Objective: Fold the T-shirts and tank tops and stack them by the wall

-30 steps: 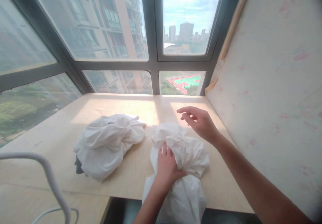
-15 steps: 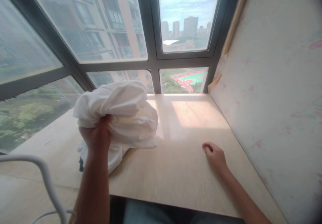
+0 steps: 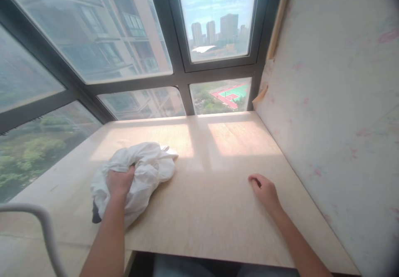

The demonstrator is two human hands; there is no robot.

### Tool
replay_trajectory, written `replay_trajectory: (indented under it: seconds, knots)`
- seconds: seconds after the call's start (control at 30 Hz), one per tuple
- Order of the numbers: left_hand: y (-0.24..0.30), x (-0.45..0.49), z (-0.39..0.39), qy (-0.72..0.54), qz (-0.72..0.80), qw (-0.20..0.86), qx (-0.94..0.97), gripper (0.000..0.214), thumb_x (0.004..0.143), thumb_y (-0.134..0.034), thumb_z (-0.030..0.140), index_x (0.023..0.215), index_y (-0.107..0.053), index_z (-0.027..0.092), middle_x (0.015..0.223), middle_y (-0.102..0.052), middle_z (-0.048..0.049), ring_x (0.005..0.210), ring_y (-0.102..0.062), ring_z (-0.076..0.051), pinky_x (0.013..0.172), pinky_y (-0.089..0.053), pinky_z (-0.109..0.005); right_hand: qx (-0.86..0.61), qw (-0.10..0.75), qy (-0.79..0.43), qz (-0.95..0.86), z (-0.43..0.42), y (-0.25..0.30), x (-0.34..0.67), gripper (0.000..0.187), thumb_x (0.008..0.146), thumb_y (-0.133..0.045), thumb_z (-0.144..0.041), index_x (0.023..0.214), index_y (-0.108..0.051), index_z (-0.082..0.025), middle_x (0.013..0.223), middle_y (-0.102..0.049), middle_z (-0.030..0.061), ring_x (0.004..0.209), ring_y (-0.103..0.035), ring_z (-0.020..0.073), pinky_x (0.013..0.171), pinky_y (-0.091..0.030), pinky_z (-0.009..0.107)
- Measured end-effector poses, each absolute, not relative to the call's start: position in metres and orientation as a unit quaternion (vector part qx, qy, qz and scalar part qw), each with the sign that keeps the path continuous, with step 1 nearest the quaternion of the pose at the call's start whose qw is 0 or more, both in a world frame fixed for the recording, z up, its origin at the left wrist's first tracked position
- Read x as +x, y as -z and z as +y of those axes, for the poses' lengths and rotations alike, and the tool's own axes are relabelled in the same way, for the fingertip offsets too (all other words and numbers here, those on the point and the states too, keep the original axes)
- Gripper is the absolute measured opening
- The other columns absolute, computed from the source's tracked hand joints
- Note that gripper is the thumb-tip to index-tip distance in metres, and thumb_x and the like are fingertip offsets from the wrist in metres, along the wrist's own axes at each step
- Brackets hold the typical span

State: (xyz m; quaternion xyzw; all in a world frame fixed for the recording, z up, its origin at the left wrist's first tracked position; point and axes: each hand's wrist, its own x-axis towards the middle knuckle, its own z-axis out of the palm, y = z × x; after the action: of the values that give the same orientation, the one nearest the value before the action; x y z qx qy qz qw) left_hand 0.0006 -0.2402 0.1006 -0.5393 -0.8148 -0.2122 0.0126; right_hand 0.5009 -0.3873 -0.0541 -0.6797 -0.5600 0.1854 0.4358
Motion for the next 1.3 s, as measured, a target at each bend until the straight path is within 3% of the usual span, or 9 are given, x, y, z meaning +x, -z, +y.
replay_trajectory:
  seconds: [0.2,0.3,0.37,0.43,0.53,0.63,0.87,1.13,1.3]
  knots:
    - [-0.102,0.000,-0.238,0.146,-0.849,0.045,-0.506,0.070,0.074,-0.056,0.057,0.103,-0.064,-0.006,0.112,-0.061,-0.0399,0.110,-0.057,-0.051,0.091,-0.043,-0.062,-0.677,0.440,-0.182,-0.561,-0.388,0.053,0.500,0.028,0.087,-0.042,-0.029,0.085,-0.067,-0.019,0.090,-0.072,0.0101,0.084,-0.066,0.0219,0.078,-0.047,0.033]
    - [-0.109,0.018,-0.258,0.176,-0.813,0.114,-0.543,0.063,0.080,-0.052,0.053,0.116,-0.060,0.000,0.129,-0.056,-0.0343,0.126,-0.047,-0.047,0.103,-0.033,-0.063,-0.677,0.444,-0.185,-0.557,-0.388,0.051,0.499,0.027,0.087,-0.042,-0.029,0.085,-0.067,-0.019,0.090,-0.072,0.0103,0.084,-0.066,0.0223,0.079,-0.047,0.033]
    - [-0.102,0.045,-0.279,0.249,-0.753,0.134,-0.594,0.056,0.084,-0.050,0.048,0.124,-0.057,0.008,0.135,-0.055,-0.0261,0.130,-0.046,-0.041,0.107,-0.032,-0.058,-0.676,0.446,-0.191,-0.554,-0.388,0.051,0.499,0.027,0.087,-0.042,-0.029,0.084,-0.067,-0.019,0.090,-0.072,0.0104,0.085,-0.066,0.0225,0.079,-0.047,0.034]
    - [-0.086,0.083,-0.302,0.334,-0.677,0.051,-0.653,0.046,0.086,-0.050,0.044,0.121,-0.061,0.015,0.129,-0.062,-0.0185,0.122,-0.053,-0.034,0.105,-0.037,-0.050,-0.679,0.453,-0.198,-0.542,-0.387,0.050,0.498,0.027,0.087,-0.043,-0.031,0.085,-0.067,-0.018,0.091,-0.072,0.0108,0.086,-0.066,0.0229,0.081,-0.047,0.035]
    - [-0.052,0.151,-0.335,0.365,-0.555,-0.306,-0.682,0.032,0.087,-0.055,0.046,0.095,-0.069,0.018,0.098,-0.073,-0.0099,0.092,-0.066,-0.025,0.085,-0.049,-0.038,-0.696,0.478,-0.217,-0.490,-0.386,0.042,0.492,0.028,0.087,-0.050,-0.038,0.095,-0.067,-0.017,0.093,-0.072,0.0115,0.083,-0.066,0.0226,0.078,-0.048,0.035]
    - [-0.029,0.211,-0.359,0.334,-0.475,-0.438,-0.686,0.038,0.092,-0.051,0.047,0.072,-0.066,0.019,0.071,-0.069,-0.0049,0.071,-0.064,-0.019,0.068,-0.048,-0.029,-0.675,0.501,-0.270,-0.470,-0.392,0.020,0.474,0.031,0.089,-0.053,-0.046,0.089,-0.064,-0.017,0.082,-0.068,0.0074,0.073,-0.062,0.0195,0.069,-0.046,0.031]
    - [-0.032,0.262,-0.366,0.404,-0.426,-0.498,-0.637,0.047,0.095,-0.044,0.052,0.062,-0.048,0.019,0.061,-0.051,0.0010,0.062,-0.050,-0.012,0.064,-0.042,-0.025,-0.490,0.574,-0.405,-0.516,-0.408,-0.034,0.411,0.045,0.099,-0.043,-0.043,0.060,-0.045,-0.020,0.056,-0.046,-0.0023,0.056,-0.045,0.0118,0.057,-0.036,0.025]
    - [0.023,0.258,-0.357,0.395,-0.453,-0.497,-0.626,0.044,0.090,-0.051,0.053,0.061,-0.044,0.020,0.058,-0.041,0.0041,0.058,-0.039,-0.011,0.056,-0.031,-0.025,-0.581,0.488,-0.316,-0.570,-0.385,0.033,0.384,0.040,0.096,-0.043,-0.036,0.060,-0.044,-0.020,0.056,-0.045,-0.0029,0.054,-0.040,0.0112,0.054,-0.027,0.026]
    - [0.029,0.258,-0.359,0.384,-0.458,-0.487,-0.638,0.044,0.092,-0.048,0.053,0.063,-0.045,0.020,0.060,-0.043,0.0034,0.060,-0.041,-0.012,0.058,-0.032,-0.026,-0.585,0.481,-0.298,-0.581,-0.389,0.034,0.385,0.040,0.099,-0.039,-0.037,0.063,-0.045,-0.020,0.058,-0.049,-0.0022,0.056,-0.043,0.0117,0.056,-0.030,0.025]
